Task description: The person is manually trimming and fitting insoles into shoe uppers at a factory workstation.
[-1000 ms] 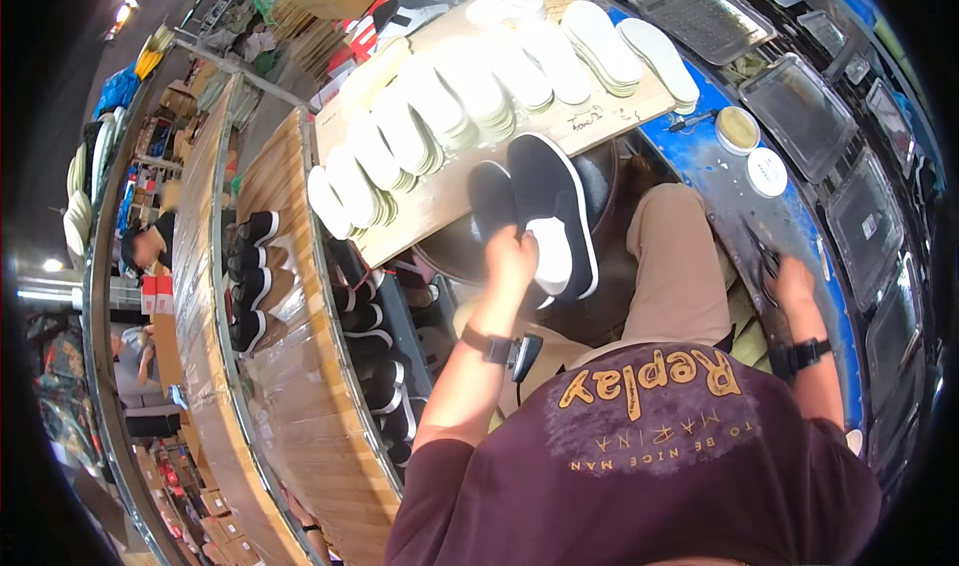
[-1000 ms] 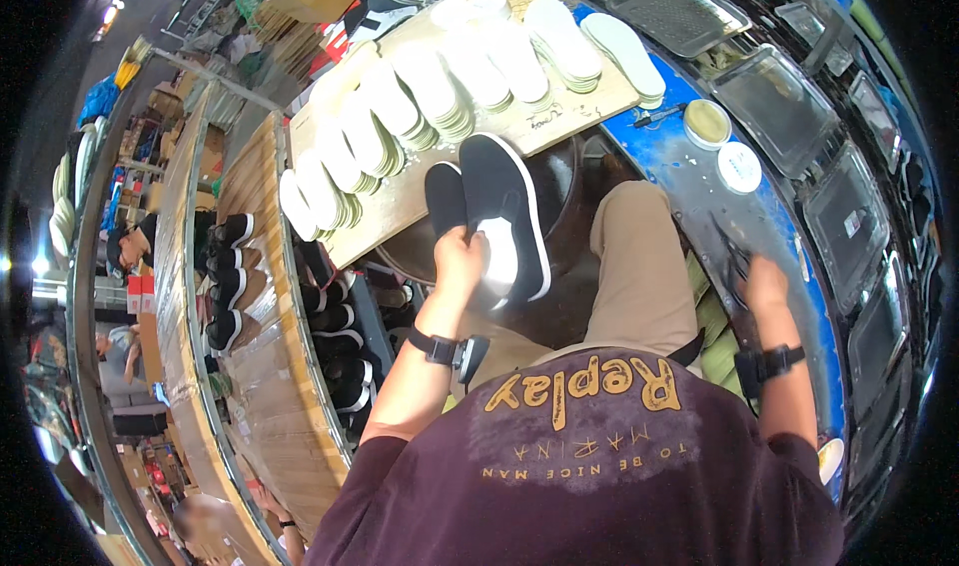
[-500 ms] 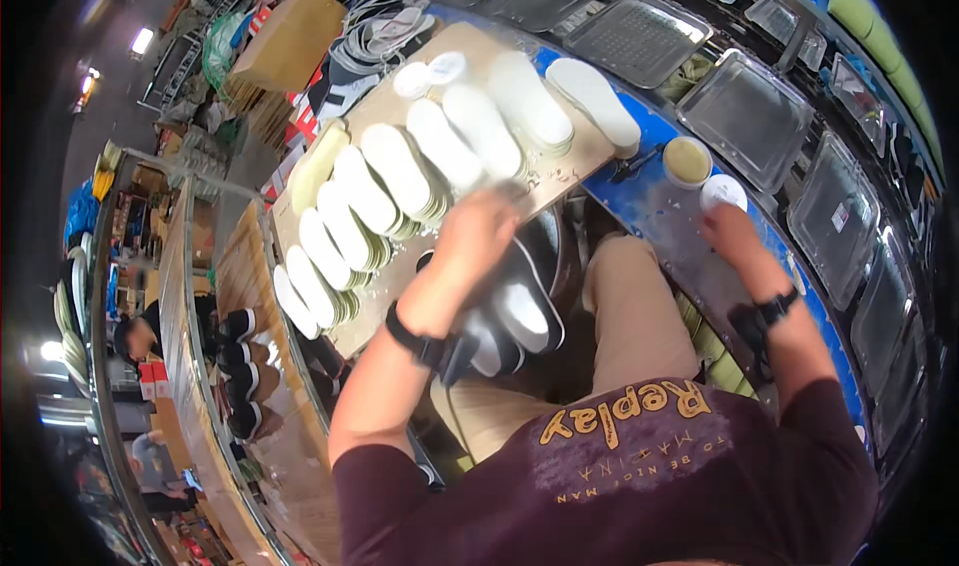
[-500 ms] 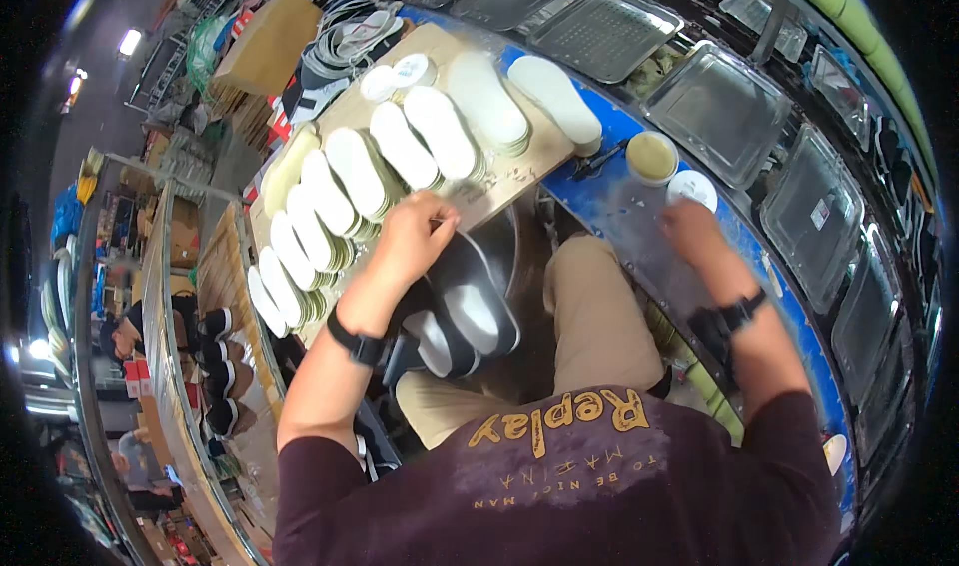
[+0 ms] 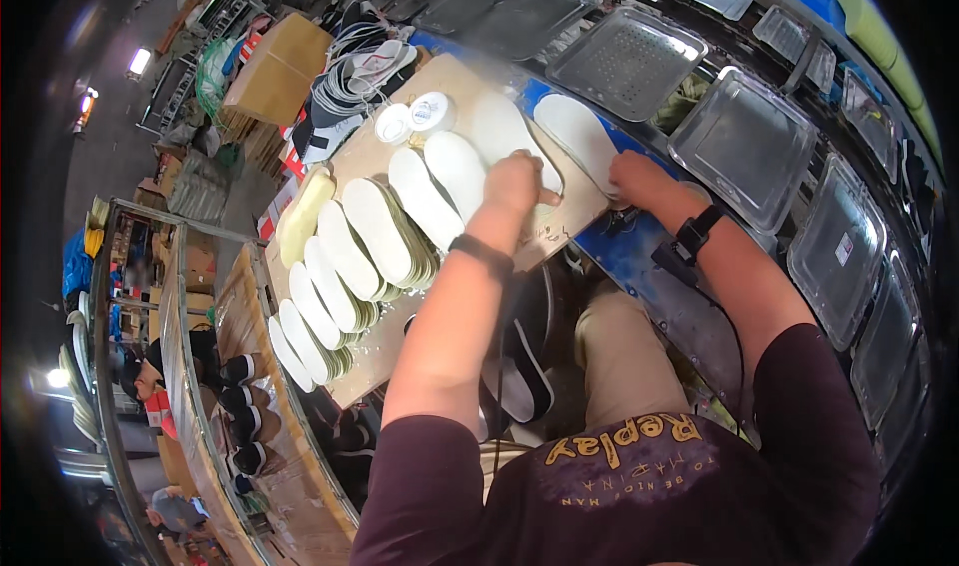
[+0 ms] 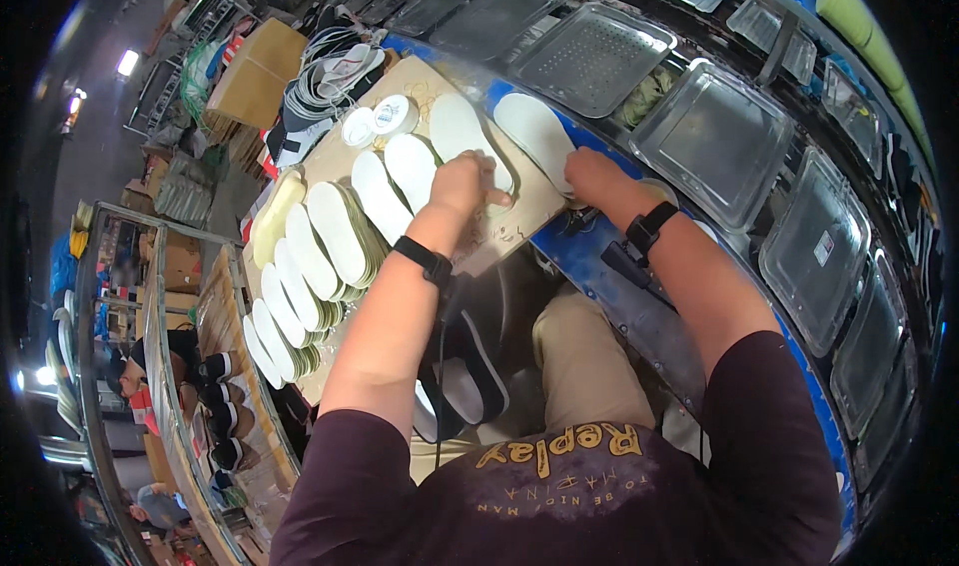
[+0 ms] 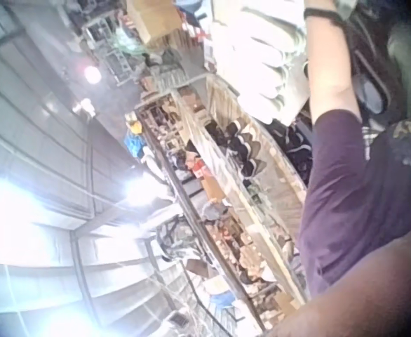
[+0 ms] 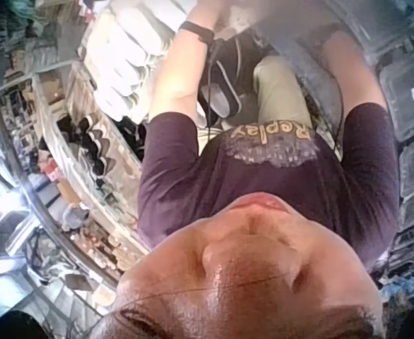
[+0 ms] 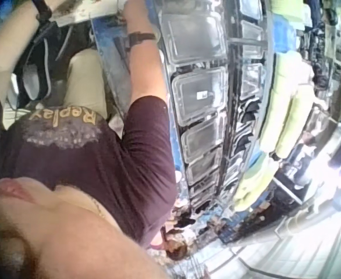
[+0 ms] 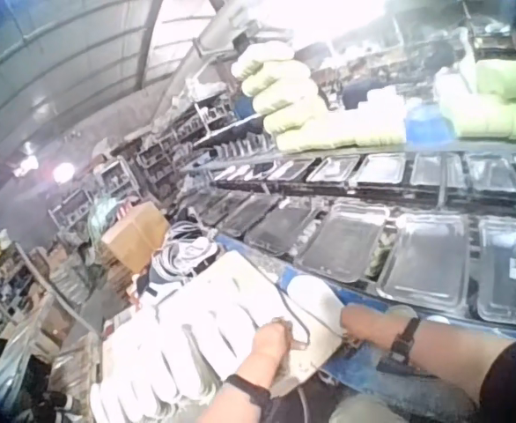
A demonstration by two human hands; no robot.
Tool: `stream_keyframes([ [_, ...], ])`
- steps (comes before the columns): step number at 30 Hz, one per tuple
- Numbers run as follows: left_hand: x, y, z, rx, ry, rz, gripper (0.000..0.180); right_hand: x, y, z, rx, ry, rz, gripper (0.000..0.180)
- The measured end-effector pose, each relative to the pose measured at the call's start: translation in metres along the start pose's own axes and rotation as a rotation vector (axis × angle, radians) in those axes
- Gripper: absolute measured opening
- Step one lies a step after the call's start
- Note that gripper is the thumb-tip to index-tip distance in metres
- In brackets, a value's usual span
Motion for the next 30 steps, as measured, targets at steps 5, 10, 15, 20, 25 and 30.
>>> stream_keyframes([
  [5,0.001,0.010,-0.016,-0.053,-0.034,-0.149,0.028,-0.014,0.032,-0.008,-0.083,-0.083,-0.231,0.006],
  [10,-0.086,0.010,-0.120,-0.004,-0.902,-0.165,0.017,-0.012,0.030,-0.015,-0.077,-0.126,-0.308,0.010],
  [15,-0.137,0.021,-0.296,-0.101,-1.105,-0.400,0.020,-0.095,0.015,-0.036,0.102,-0.620,0.057,0.014],
  [20,-0.139,0.024,-0.471,-0.177,-1.217,-0.630,0.020,-0.209,0.083,-0.140,-0.007,-0.743,0.455,0.019],
  [25,-0.110,0.018,-0.571,-0.393,-1.370,-0.968,0.015,-0.227,0.137,-0.200,0.062,-0.417,0.930,0.016],
  [30,-0.053,-0.005,-0.549,-0.551,-1.093,-1.126,0.007,-0.187,0.196,-0.216,0.051,-0.249,0.868,0.015],
])
Point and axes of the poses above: each hand's wrist, its own z-axis towards the middle knuckle, its own x-axis out of the palm, y = z × x, the point moved 5 cm from there along z, towards the middle knuckle, and after that the axes turned 10 degrees about -z, right-handed, at the moved point
